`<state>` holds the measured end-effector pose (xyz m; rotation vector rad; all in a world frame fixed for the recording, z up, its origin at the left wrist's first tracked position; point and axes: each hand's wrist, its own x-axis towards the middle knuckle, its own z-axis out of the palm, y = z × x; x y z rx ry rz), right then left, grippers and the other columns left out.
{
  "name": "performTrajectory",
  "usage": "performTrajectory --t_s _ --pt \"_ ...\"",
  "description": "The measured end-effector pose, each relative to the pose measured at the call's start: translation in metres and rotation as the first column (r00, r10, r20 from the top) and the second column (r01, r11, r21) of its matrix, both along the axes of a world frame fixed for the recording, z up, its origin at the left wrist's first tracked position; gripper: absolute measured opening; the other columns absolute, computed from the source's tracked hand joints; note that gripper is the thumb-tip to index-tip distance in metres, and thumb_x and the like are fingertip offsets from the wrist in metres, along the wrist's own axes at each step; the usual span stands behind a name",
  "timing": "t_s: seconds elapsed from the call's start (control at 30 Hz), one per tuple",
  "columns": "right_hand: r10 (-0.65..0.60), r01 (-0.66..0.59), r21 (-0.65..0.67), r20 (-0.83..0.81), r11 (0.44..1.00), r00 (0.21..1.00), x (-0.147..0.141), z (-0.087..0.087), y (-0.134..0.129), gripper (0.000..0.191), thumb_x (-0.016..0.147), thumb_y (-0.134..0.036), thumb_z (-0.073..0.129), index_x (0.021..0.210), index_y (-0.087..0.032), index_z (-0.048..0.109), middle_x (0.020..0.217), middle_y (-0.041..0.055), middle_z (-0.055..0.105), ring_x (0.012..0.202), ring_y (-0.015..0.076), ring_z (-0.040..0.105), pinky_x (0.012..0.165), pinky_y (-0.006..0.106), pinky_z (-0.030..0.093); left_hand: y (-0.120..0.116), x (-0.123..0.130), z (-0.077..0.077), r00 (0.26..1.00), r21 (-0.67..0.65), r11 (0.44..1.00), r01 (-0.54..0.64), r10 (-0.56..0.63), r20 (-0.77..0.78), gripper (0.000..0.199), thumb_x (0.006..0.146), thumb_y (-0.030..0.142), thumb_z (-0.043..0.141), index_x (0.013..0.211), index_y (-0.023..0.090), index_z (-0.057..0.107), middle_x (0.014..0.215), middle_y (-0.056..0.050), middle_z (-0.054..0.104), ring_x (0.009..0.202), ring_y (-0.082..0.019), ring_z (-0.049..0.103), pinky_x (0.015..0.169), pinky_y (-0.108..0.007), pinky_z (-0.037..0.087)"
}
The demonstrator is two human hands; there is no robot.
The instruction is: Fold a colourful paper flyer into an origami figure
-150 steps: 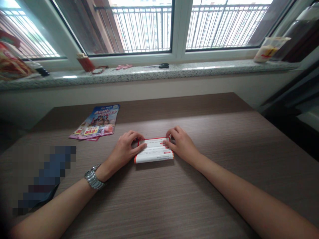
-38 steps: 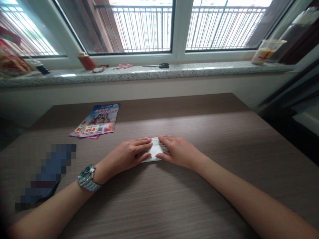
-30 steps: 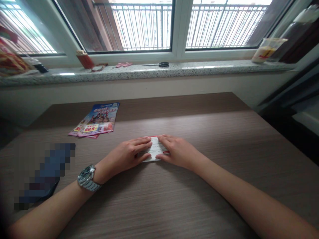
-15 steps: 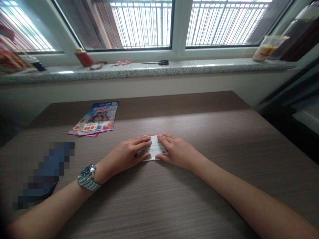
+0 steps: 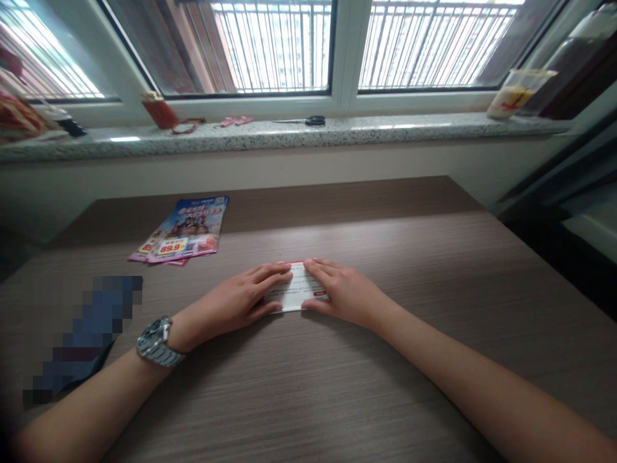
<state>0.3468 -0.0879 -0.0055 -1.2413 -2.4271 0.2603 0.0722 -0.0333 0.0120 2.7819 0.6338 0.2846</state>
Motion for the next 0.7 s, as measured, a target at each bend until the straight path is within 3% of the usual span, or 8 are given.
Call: performTrajectory --t_s 0.3,0.7 --pt "0.026 -0.026 -0.009 0.007 1.000 1.000 0.003 -0.001 0.002 0.074 0.090 -0.043 0.073 0.151 -0.010 0.045 0.148 0.0200 0.056 0.139 0.0311 0.053 0.114 0.047 0.048 0.013 -0.010 0.008 0.993 -0.119 0.986 0.117 -0.120 -0.018 0.064 0.100 0.035 0.060 0.158 0.027 0.033 0.163 -0.012 0.035 0.149 -0.027 0.037 0.121 -0.047 0.038" --pt "0.018 -0.019 -0.025 -0.002 1.000 1.000 0.003 -0.001 0.002 0.075 0.091 -0.044 0.072 0.152 -0.013 0.044 0.148 0.0186 0.056 0.140 0.0301 0.052 0.115 0.047 0.047 0.022 -0.013 0.011 0.990 -0.208 0.969 0.136 -0.140 -0.005 0.075 0.094 0.042 0.069 0.159 0.032 0.033 0.163 -0.009 0.035 0.148 -0.028 0.039 0.121 -0.047 0.038"
